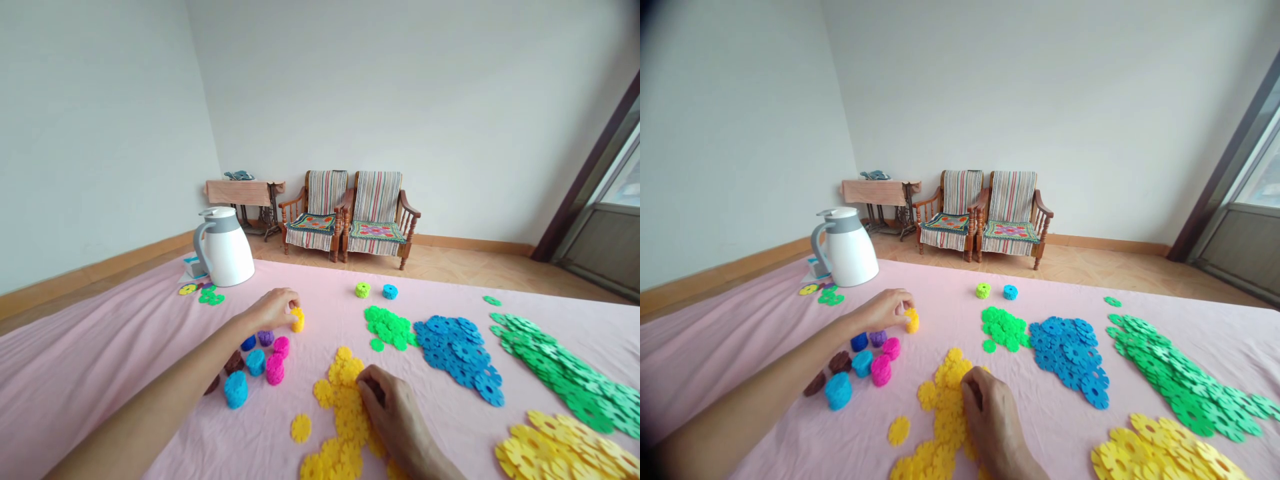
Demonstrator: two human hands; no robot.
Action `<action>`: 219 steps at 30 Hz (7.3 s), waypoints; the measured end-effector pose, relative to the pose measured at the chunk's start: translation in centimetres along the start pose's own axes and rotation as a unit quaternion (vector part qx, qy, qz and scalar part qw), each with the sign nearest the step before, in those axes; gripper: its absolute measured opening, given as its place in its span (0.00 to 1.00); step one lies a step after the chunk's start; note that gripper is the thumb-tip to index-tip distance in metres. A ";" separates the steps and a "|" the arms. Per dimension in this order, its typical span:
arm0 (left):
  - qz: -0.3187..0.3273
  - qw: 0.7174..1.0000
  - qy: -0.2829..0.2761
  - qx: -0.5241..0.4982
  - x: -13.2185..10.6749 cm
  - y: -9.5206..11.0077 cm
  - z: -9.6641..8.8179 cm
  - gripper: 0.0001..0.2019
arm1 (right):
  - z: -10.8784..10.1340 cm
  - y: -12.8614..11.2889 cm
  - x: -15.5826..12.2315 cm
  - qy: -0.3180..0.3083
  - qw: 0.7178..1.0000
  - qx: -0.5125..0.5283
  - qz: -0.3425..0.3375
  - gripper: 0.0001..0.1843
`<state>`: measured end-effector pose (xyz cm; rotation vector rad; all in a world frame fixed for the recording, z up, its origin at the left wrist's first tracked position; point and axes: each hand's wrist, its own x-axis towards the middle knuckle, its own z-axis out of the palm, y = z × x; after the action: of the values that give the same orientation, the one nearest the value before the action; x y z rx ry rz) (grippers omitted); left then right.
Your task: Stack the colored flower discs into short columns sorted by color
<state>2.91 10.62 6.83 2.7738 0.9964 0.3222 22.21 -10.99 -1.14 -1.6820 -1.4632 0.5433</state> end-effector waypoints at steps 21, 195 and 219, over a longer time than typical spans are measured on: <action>0.014 0.998 -0.055 0.012 0.0 0.2 0.3 0.15 | 0.1 0.0 0.1 0.006 1.000 -0.005 -0.005 0.12; -0.088 0.923 0.079 -0.365 -13.1 8.3 6.2 0.15 | 8.5 -5.7 13.6 0.045 0.990 -0.103 -0.080 0.11; -0.095 0.918 0.072 -0.379 -13.3 8.0 6.6 0.08 | 2.6 -7.7 0.3 -0.205 0.968 -0.118 -0.077 0.07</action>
<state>-0.49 -4.61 0.46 1.9603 0.9054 0.7146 15.68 -10.06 3.66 -1.6807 -2.0082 0.6808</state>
